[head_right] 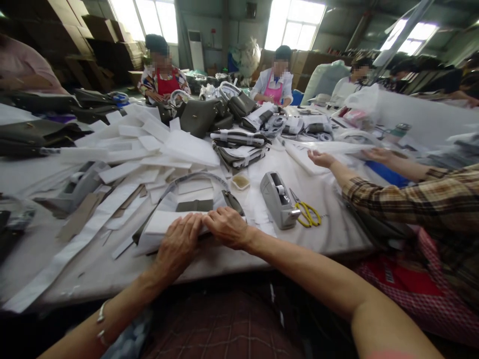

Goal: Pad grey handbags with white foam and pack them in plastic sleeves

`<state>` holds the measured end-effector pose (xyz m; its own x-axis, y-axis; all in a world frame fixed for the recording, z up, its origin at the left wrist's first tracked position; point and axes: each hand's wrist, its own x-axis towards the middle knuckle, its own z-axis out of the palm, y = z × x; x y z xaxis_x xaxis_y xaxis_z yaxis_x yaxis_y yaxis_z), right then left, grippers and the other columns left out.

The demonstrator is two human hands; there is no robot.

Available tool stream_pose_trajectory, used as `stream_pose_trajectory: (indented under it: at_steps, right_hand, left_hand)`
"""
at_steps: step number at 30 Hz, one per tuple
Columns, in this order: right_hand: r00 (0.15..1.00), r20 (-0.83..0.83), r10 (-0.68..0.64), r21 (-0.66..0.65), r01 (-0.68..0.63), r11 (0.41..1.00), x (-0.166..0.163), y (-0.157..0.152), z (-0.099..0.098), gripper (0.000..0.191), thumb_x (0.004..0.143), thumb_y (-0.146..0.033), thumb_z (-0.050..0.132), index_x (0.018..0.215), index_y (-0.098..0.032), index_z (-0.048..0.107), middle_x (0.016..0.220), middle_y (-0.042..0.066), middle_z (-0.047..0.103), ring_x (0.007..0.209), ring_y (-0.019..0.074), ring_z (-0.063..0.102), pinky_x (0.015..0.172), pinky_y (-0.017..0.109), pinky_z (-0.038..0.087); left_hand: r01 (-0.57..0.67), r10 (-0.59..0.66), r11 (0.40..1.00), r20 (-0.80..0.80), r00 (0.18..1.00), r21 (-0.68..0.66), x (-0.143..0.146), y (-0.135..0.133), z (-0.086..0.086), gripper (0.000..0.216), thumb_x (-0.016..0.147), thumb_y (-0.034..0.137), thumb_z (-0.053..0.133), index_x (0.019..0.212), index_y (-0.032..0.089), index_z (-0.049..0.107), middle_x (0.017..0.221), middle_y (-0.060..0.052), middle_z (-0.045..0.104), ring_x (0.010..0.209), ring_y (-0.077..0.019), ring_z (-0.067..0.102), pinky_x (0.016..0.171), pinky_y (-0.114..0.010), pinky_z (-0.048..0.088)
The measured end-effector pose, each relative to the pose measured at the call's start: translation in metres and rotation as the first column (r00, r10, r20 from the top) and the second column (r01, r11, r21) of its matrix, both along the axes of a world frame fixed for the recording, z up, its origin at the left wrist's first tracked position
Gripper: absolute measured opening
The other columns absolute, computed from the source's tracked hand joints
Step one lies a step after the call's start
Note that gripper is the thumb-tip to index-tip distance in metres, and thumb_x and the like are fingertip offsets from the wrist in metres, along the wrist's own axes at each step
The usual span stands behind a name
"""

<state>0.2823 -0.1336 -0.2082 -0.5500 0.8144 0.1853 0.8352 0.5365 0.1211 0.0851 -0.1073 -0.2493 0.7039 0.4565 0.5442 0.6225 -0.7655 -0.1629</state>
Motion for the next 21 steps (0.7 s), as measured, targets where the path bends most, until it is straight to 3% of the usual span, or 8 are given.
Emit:
stream_pose_trajectory:
  at_steps: [5, 7, 10, 12, 14, 16, 18, 21]
  right_hand:
    - [0.997, -0.030, -0.065, -0.086, 0.062, 0.994, -0.012, -0.002, 0.014, 0.033, 0.083, -0.021, 0.067, 0.113, -0.015, 0.056, 0.105, 0.011, 0.066, 0.094, 0.0268, 0.060, 0.082, 0.039, 0.049]
    - [0.988, -0.139, -0.070, -0.157, 0.048, 0.986, -0.006, 0.004, 0.024, 0.046, 0.079, -0.030, 0.075, 0.118, -0.016, 0.055, 0.109, 0.010, 0.067, 0.098, 0.0278, 0.062, 0.086, 0.040, 0.050]
    - [0.877, -0.466, -0.121, -0.278, -0.015, 0.960, 0.021, 0.025, 0.037, 0.053, 0.088, -0.043, 0.066, 0.132, -0.020, 0.048, 0.123, 0.008, 0.065, 0.104, 0.0215, 0.065, 0.088, 0.034, 0.052]
    - [0.777, -0.581, -0.243, -0.265, 0.102, 0.959, 0.047, 0.045, 0.038, 0.043, 0.098, -0.040, 0.050, 0.135, -0.020, 0.047, 0.130, 0.010, 0.062, 0.110, 0.0189, 0.063, 0.093, 0.033, 0.051]
    - [0.767, -0.511, -0.389, -0.196, 0.337, 0.921, 0.072, 0.065, 0.027, 0.043, 0.099, -0.038, 0.046, 0.137, -0.016, 0.048, 0.139, 0.015, 0.055, 0.126, 0.0245, 0.054, 0.106, 0.042, 0.042]
    - [0.794, -0.319, -0.518, -0.152, 0.496, 0.855, 0.090, 0.083, 0.008, 0.053, 0.096, -0.040, 0.054, 0.139, -0.011, 0.047, 0.152, 0.019, 0.041, 0.142, 0.0329, 0.034, 0.117, 0.054, 0.022]
    - [0.801, -0.165, -0.576, -0.178, 0.550, 0.816, 0.100, 0.095, -0.014, 0.059, 0.092, -0.044, 0.060, 0.137, -0.008, 0.050, 0.158, 0.022, 0.031, 0.147, 0.0379, 0.019, 0.118, 0.060, 0.007]
    - [0.802, -0.126, -0.585, -0.242, 0.547, 0.802, 0.106, 0.105, -0.039, 0.052, 0.089, -0.044, 0.064, 0.127, -0.008, 0.060, 0.154, 0.022, 0.038, 0.147, 0.0394, 0.022, 0.117, 0.060, 0.008]
  left_hand:
    - [0.022, -0.029, 0.995, 0.059, 0.998, 0.102, -0.005, 0.009, -0.006, 0.038, 0.095, 0.010, 0.041, 0.131, 0.009, 0.054, 0.119, -0.016, 0.068, 0.113, -0.0277, 0.064, 0.096, -0.040, 0.047]
    - [0.044, -0.054, 0.993, 0.093, 0.994, 0.107, -0.008, 0.011, -0.005, 0.037, 0.095, 0.010, 0.041, 0.129, 0.010, 0.055, 0.118, -0.015, 0.069, 0.113, -0.0275, 0.064, 0.095, -0.040, 0.048]
    - [0.033, -0.047, 0.995, 0.149, 0.988, 0.094, -0.014, 0.011, -0.002, 0.037, 0.093, 0.007, 0.042, 0.127, 0.012, 0.056, 0.118, -0.013, 0.069, 0.113, -0.0267, 0.064, 0.096, -0.040, 0.047]
    - [0.019, -0.034, 0.997, 0.179, 0.983, 0.080, -0.018, 0.009, 0.001, 0.038, 0.091, 0.005, 0.043, 0.127, 0.012, 0.057, 0.118, -0.012, 0.070, 0.112, -0.0259, 0.065, 0.096, -0.039, 0.047]
    - [0.006, -0.020, 0.998, 0.198, 0.980, 0.070, -0.021, 0.008, 0.004, 0.040, 0.090, 0.005, 0.044, 0.127, 0.013, 0.056, 0.118, -0.012, 0.070, 0.111, -0.0256, 0.065, 0.096, -0.038, 0.047]
    - [-0.001, -0.012, 0.998, 0.208, 0.978, 0.064, -0.023, 0.007, 0.005, 0.040, 0.089, 0.005, 0.045, 0.127, 0.012, 0.056, 0.118, -0.012, 0.070, 0.110, -0.0260, 0.065, 0.095, -0.039, 0.047]
    - [-0.005, -0.007, 0.998, 0.211, 0.977, 0.060, -0.024, 0.007, 0.005, 0.040, 0.089, 0.005, 0.046, 0.127, 0.012, 0.056, 0.118, -0.013, 0.070, 0.110, -0.0262, 0.065, 0.096, -0.039, 0.047]
    - [-0.014, 0.002, 0.998, 0.213, 0.977, 0.054, -0.024, 0.008, 0.003, 0.040, 0.089, 0.006, 0.047, 0.128, 0.012, 0.055, 0.119, -0.013, 0.069, 0.109, -0.0261, 0.065, 0.097, -0.039, 0.046]
